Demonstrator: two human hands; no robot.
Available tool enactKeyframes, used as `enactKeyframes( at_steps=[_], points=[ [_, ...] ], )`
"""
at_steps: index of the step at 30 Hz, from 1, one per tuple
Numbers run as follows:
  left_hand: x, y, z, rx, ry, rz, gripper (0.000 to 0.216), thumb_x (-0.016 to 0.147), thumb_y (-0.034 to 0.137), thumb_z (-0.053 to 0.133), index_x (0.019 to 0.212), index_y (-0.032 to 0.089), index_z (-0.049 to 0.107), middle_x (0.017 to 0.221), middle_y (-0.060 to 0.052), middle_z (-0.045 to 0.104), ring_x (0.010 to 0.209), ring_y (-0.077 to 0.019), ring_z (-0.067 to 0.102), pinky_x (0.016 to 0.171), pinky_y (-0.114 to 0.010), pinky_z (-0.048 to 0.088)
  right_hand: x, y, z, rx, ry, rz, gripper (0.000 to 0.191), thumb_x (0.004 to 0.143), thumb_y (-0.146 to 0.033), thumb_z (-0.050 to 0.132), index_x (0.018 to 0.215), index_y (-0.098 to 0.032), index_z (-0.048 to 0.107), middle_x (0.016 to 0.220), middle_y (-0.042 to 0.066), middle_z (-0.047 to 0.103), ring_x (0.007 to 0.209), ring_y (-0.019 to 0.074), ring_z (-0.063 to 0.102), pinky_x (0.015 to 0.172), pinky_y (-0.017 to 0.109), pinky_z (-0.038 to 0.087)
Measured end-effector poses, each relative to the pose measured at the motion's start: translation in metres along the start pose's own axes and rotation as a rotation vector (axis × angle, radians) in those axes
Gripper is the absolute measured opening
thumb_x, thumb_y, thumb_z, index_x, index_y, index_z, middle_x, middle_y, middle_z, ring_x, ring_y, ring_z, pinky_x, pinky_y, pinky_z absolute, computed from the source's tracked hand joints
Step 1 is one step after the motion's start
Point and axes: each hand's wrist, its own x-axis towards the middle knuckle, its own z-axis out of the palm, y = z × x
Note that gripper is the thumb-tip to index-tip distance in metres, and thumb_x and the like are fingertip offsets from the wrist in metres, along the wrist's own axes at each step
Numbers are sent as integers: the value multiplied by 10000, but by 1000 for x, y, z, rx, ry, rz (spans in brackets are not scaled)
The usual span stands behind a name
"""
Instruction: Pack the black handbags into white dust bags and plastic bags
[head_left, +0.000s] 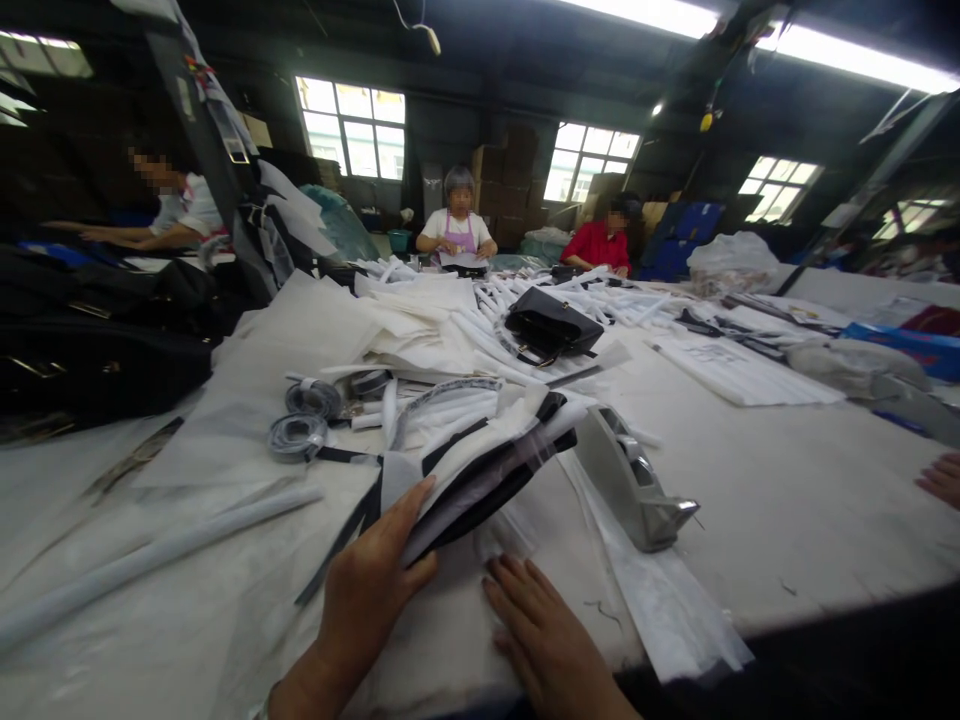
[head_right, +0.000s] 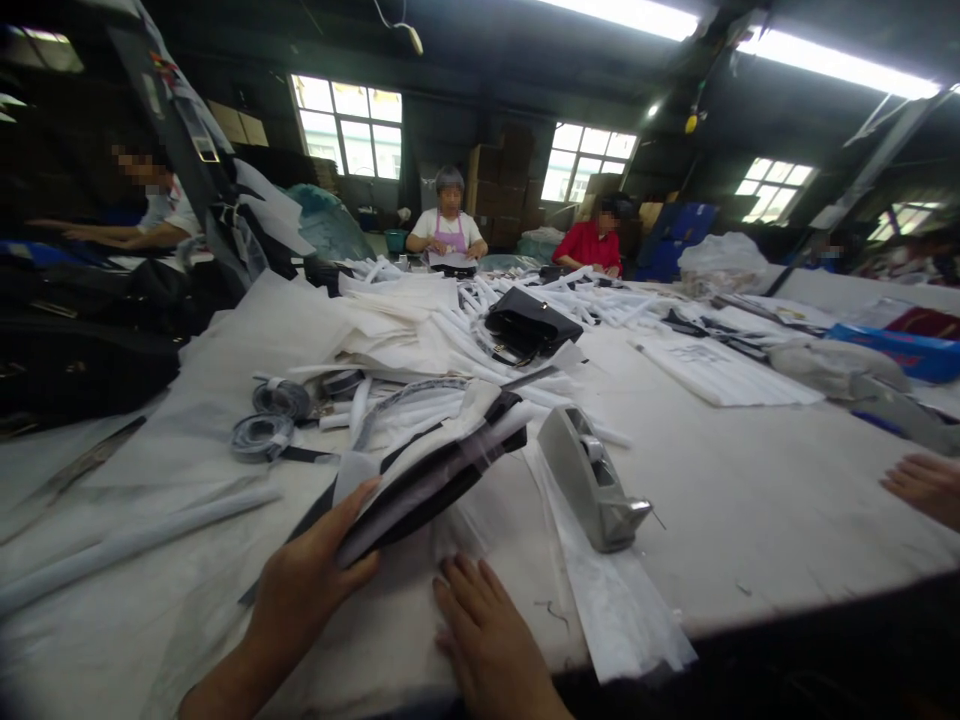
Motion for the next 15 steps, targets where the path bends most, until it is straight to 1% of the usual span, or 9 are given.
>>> enactKeyframes(
  at_steps=[1, 3, 5, 7, 10, 11, 12, 13, 15],
  points=[
    [0, 0, 0, -7, 7, 2, 770, 755, 109, 634, 1464, 293, 394, 1369, -3, 618, 1059, -228, 711, 848, -283, 601, 8, -2, -8, 66, -63, -48, 487, 988, -304, 504, 1462, -213, 441, 1516, 89, 463, 1412, 266, 402, 1145, 480, 379],
    [0, 0, 0, -24, 16, 22, 750, 762, 106, 618, 1458, 280, 401, 1371, -12, 617, 1081, -226, 702, 880, -287, 590, 30, -5, -19, 178, -147, -122, 573, 978, -483, 507, 1488, -246, 403, 1540, 65, 432, 1428, 262, 373, 1185, 478, 308],
    [-2, 0, 3, -32, 21, 50, 745, 759, 88, 597, 1455, 270, 404, 1370, -18, 618, 1085, -220, 700, 905, -286, 580, 58, -4, -18, 232, -156, -174, 642, 952, -590, 492, 1497, -267, 390, 1539, 47, 438, 1430, 253, 363, 1203, 455, 265],
    [-4, 0, 5, -19, 25, 80, 749, 742, 59, 579, 1446, 258, 418, 1362, -24, 625, 1081, -217, 702, 919, -291, 574, 87, 1, -7, 228, -124, -202, 612, 970, -557, 479, 1491, -244, 407, 1526, 63, 456, 1414, 254, 385, 1195, 435, 275],
    [-7, -1, 8, 25, 41, 145, 758, 706, 24, 549, 1423, 248, 451, 1370, -29, 618, 1125, -225, 681, 924, -308, 576, 114, 9, 14, 197, -91, -227, 587, 988, -399, 490, 1503, -140, 383, 1537, 140, 420, 1386, 291, 421, 1165, 446, 321],
    [-8, -2, 8, 34, 48, 165, 763, 693, 15, 535, 1418, 245, 460, 1378, -28, 612, 1147, -224, 668, 926, -308, 576, 117, 10, 19, 190, -92, -240, 599, 981, -370, 503, 1510, -123, 367, 1538, 155, 413, 1375, 305, 434, 1155, 456, 336],
    [-9, -3, 9, 36, 53, 181, 771, 682, 9, 521, 1416, 239, 465, 1386, -26, 604, 1170, -221, 655, 931, -304, 573, 115, 10, 22, 180, -75, -241, 591, 974, -366, 518, 1502, -136, 386, 1514, 150, 450, 1343, 310, 473, 1134, 457, 367],
    [-10, -4, 10, 34, 59, 192, 775, 674, 5, 505, 1415, 232, 471, 1391, -26, 600, 1187, -214, 643, 937, -297, 568, 110, 10, 24, 166, -44, -227, 545, 973, -369, 525, 1472, -167, 440, 1456, 135, 528, 1280, 309, 537, 1097, 454, 415],
    [-11, -7, 13, 31, 73, 209, 764, 676, 6, 477, 1411, 213, 484, 1388, -30, 602, 1207, -201, 629, 948, -282, 559, 93, 9, 25, 138, 34, -177, 403, 988, -373, 504, 1358, -225, 569, 1272, 96, 679, 1104, 286, 652, 987, 428, 509]
  ],
)
